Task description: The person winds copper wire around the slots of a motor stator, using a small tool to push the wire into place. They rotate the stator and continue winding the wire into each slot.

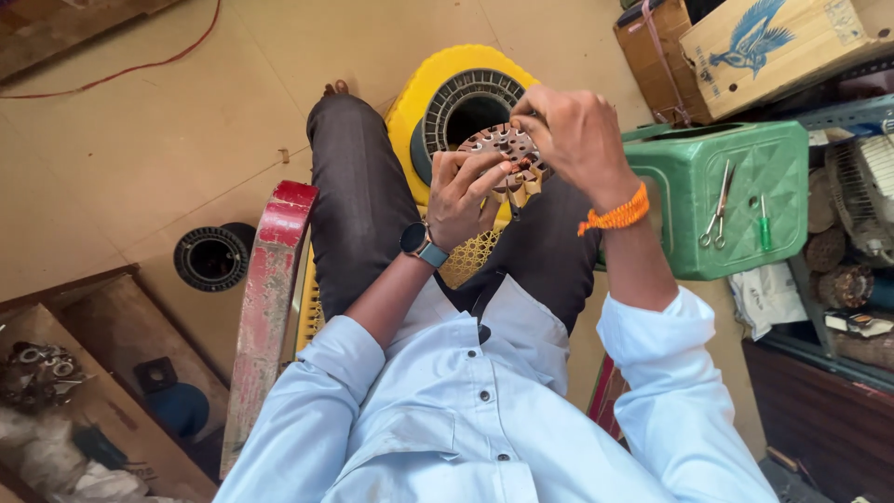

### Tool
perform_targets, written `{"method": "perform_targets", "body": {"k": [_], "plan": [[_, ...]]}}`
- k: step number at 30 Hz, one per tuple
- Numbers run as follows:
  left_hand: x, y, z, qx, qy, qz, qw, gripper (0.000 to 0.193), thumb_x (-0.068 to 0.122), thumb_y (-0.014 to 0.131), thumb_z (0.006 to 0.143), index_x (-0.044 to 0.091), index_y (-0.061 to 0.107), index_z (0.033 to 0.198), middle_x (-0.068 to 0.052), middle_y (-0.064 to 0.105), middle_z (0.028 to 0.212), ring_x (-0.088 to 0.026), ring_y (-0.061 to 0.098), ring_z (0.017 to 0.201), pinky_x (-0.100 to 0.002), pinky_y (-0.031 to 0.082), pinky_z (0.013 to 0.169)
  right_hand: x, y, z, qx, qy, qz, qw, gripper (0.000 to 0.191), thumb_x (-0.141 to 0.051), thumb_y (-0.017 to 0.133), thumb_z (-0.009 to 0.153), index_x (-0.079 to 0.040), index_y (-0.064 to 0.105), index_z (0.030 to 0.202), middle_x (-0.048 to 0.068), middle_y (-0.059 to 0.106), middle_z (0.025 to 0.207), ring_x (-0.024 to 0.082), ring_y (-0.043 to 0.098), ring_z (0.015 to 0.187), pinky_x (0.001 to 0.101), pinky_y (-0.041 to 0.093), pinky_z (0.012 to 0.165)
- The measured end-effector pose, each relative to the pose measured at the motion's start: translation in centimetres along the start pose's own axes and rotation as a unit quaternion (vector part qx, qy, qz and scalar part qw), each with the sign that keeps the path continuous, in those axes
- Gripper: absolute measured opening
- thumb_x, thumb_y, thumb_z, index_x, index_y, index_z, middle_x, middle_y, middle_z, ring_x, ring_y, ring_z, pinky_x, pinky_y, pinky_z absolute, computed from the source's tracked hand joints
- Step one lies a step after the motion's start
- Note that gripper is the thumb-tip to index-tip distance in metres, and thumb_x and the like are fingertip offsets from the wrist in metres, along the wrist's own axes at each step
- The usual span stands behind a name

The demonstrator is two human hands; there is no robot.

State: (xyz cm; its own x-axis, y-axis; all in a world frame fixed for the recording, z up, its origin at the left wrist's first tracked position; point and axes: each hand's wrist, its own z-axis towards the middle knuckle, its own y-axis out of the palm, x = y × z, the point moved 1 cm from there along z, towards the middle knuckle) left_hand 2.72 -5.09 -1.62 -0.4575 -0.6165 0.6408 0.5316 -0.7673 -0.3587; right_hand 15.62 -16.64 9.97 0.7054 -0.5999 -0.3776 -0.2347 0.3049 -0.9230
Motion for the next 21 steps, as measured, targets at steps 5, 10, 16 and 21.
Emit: {"method": "perform_targets", "body": {"k": [5, 10, 16, 21], "plan": [[-0.2, -1.8, 0.4, -0.028, -0.009, -0.134, 0.991, 0.06, 0.02, 0.076, 0.088, 0.016, 0.047, 0.14, -0.009, 0.061, 0.133, -0.03, 0.056, 0.112, -0.044, 0.041, 0.103, 0.7, 0.3, 3.2, -0.023, 0.007, -0.057, 0.998, 0.015, -0.025, 0.077, 0.097, -0.01, 0.075, 0.099, 0.016, 0.071, 0.079, 0.036, 0.07, 0.074, 0.0447, 0.053, 0.065], [-0.8, -2.5, 0.9, -0.035, -0.283, -0.405, 0.869, 0.075, 0.024, 0.065, 0.104, 0.016, 0.018, 0.162, -0.007, 0.069, 0.138, -0.019, 0.071, 0.114, -0.036, 0.057, 0.105, 0.2, 0.4, 3.6, -0.012, -0.024, -0.054, 0.998, 0.013, -0.023, 0.077, 0.099, -0.01, 0.074, 0.099, 0.016, 0.072, 0.081, 0.036, 0.07, 0.076, 0.0454, 0.053, 0.065], [-1.9, -0.7, 3.2, -0.054, -0.274, -0.384, 0.88, 0.1, 0.014, 0.073, 0.104, 0.015, -0.005, 0.167, -0.013, 0.076, 0.129, -0.018, 0.07, 0.112, -0.033, 0.054, 0.102, -0.3, -0.1, 2.7, 0.074, -0.059, -0.025, 0.995, 0.012, -0.016, 0.076, 0.104, -0.006, 0.072, 0.102, 0.014, 0.073, 0.089, 0.032, 0.073, 0.08, 0.0419, 0.054, 0.068], [-2.9, -0.7, 3.0, -0.108, -0.257, -0.415, 0.866, 0.095, 0.005, 0.069, 0.1, 0.017, 0.004, 0.169, -0.011, 0.076, 0.11, -0.018, 0.072, 0.107, -0.039, 0.047, 0.111, -1.8, -1.8, 0.2, 0.099, -0.042, 0.03, 0.994, 0.008, -0.008, 0.075, 0.104, -0.003, 0.069, 0.101, 0.014, 0.072, 0.088, 0.029, 0.072, 0.078, 0.0378, 0.053, 0.068]]}}
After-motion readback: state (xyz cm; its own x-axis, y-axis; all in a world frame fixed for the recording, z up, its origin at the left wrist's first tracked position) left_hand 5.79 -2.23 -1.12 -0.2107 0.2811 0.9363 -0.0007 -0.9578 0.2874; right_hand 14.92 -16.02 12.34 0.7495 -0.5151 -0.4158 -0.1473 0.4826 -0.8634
